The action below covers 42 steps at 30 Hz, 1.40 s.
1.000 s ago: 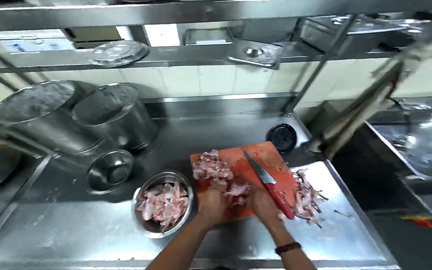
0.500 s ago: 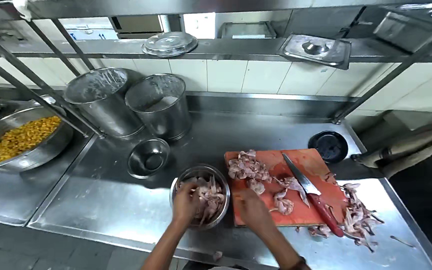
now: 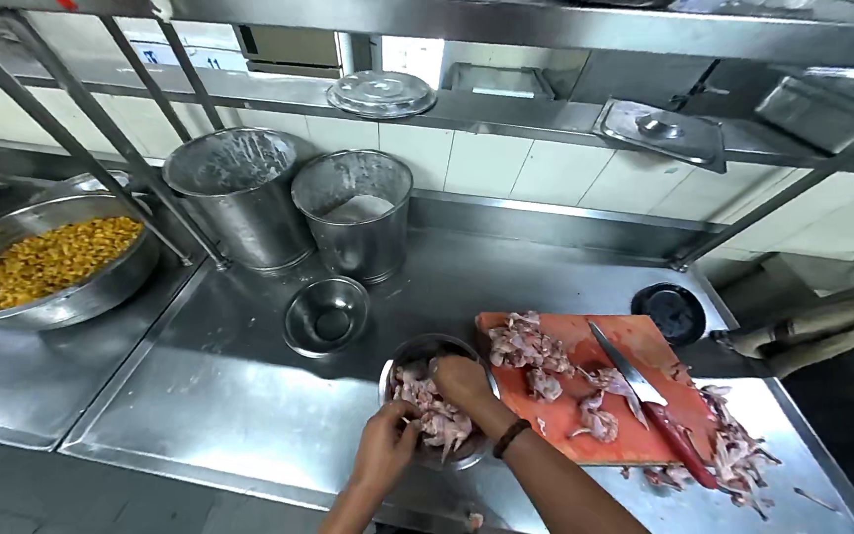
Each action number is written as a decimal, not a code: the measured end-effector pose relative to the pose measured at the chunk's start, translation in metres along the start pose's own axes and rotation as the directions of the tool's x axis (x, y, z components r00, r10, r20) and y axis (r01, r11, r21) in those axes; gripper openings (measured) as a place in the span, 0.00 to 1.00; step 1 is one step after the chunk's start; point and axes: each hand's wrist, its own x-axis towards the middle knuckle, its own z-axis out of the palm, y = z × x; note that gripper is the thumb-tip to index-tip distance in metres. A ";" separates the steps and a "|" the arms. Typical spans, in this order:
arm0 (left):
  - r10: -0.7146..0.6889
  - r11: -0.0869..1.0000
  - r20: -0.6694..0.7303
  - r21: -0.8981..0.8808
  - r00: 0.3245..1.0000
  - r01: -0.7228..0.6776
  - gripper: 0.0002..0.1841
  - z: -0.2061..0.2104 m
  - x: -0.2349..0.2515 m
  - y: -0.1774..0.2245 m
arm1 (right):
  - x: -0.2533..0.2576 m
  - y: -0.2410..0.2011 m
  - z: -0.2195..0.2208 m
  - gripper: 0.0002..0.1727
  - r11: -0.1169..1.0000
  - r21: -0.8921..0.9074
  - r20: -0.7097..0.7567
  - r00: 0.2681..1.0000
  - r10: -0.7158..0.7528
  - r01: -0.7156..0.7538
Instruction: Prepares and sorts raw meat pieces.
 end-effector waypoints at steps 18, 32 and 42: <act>0.360 0.929 0.229 0.005 0.904 -0.371 0.13 0.032 0.012 0.036 | -0.115 0.039 0.047 0.16 0.854 0.520 0.185 0.979 -0.085 -0.025; 0.444 0.755 0.331 0.363 0.833 -0.546 0.42 -0.006 -0.021 0.089 | -0.179 0.040 -0.006 0.21 0.712 0.676 0.139 0.916 -0.377 0.190; -0.007 0.849 0.087 -0.526 0.996 0.052 0.26 0.032 -0.010 0.106 | -0.181 0.026 -0.002 0.22 0.348 0.899 -0.235 0.964 -0.124 0.265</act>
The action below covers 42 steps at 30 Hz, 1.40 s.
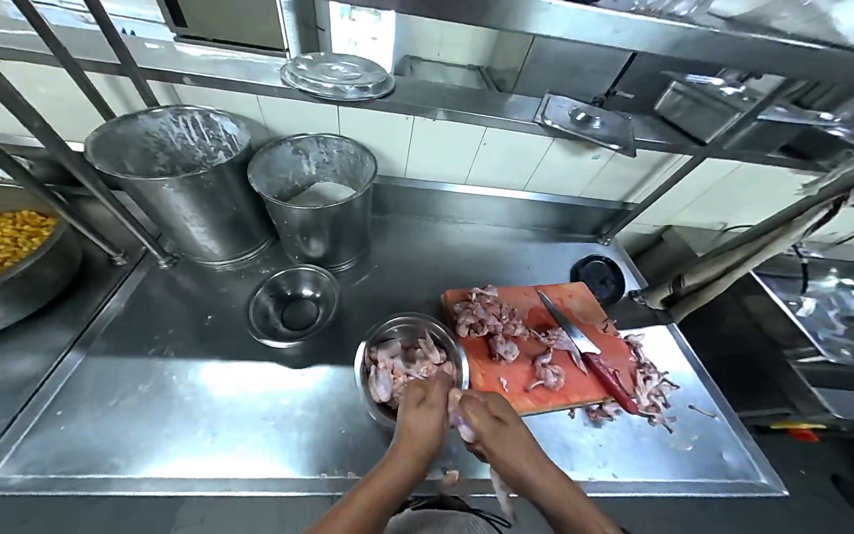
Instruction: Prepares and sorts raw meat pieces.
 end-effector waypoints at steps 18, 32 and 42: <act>0.319 0.799 0.450 0.346 0.834 -0.492 0.41 -0.009 0.019 -0.001 | -0.035 0.024 -0.026 0.07 0.726 0.677 0.249 0.966 -0.074 -0.119; 0.457 0.883 0.277 -0.025 0.846 -0.469 0.38 0.029 -0.003 0.012 | -0.028 0.018 0.019 0.19 0.811 -0.347 -0.499 0.640 -0.584 0.470; 0.433 0.901 0.127 -0.051 0.892 -0.430 0.13 0.022 -0.006 0.019 | -0.028 0.025 0.015 0.32 0.800 -0.473 -0.482 0.651 -0.586 0.370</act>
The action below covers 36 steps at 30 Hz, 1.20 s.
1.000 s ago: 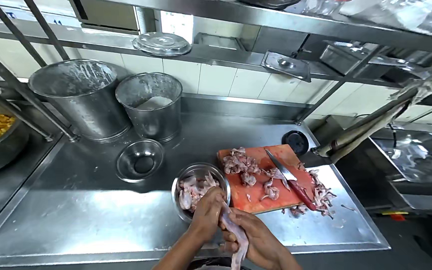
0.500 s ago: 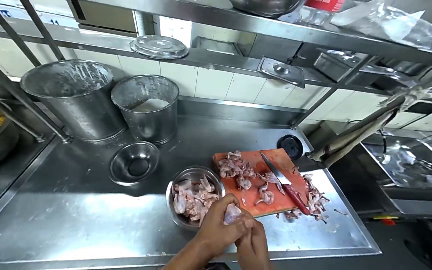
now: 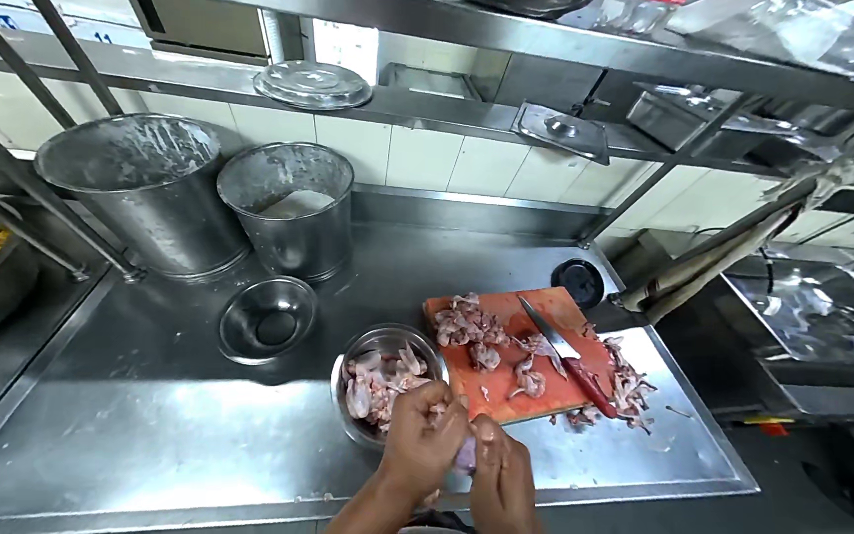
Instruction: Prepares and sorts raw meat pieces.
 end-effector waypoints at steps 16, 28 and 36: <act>-0.084 0.499 0.129 0.864 0.988 -0.070 0.33 -0.031 0.015 0.011 | 0.025 0.004 -0.031 0.24 0.811 0.002 0.638 0.625 0.449 -0.585; -0.442 0.831 -0.058 0.349 0.895 0.433 0.26 -0.029 0.017 0.018 | 0.008 0.002 -0.012 0.26 0.996 -0.043 0.528 0.845 0.086 -0.075; -0.018 0.851 0.059 0.525 0.998 -0.015 0.27 -0.010 0.002 0.006 | -0.007 0.015 0.001 0.20 0.989 0.006 0.425 0.895 0.132 -0.149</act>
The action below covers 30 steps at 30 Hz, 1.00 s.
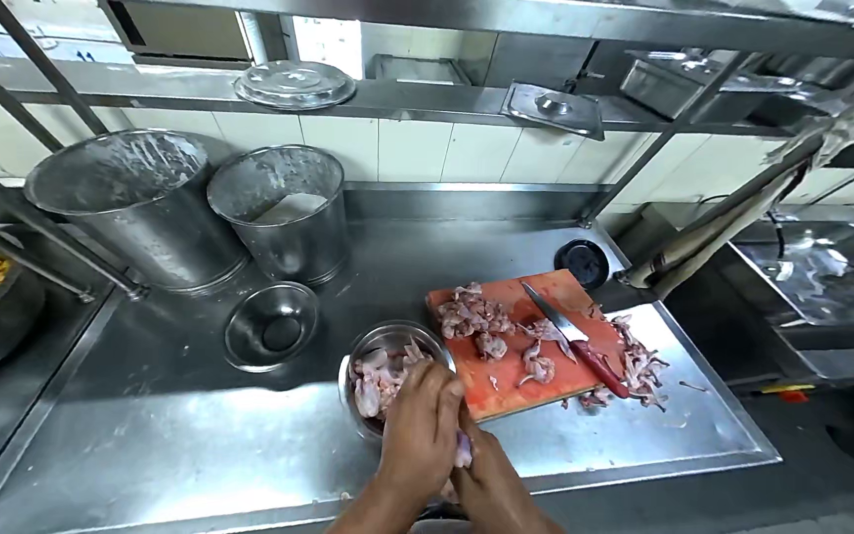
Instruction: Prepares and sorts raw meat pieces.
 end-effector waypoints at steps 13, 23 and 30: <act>-0.191 0.942 0.104 -0.260 0.976 0.212 0.32 0.022 -0.011 -0.008 | 0.015 -0.055 -0.027 0.15 0.743 -0.554 -0.224 0.927 0.301 -0.375; -0.247 0.821 -0.044 -0.540 0.968 0.185 0.15 0.036 -0.014 0.002 | 0.007 -0.055 -0.015 0.23 0.866 -0.353 -0.158 0.934 0.319 -0.356; -0.289 0.819 -0.128 -0.547 0.949 0.175 0.09 0.034 -0.011 0.004 | 0.013 -0.050 -0.014 0.26 0.850 -0.397 -0.078 0.936 0.344 -0.346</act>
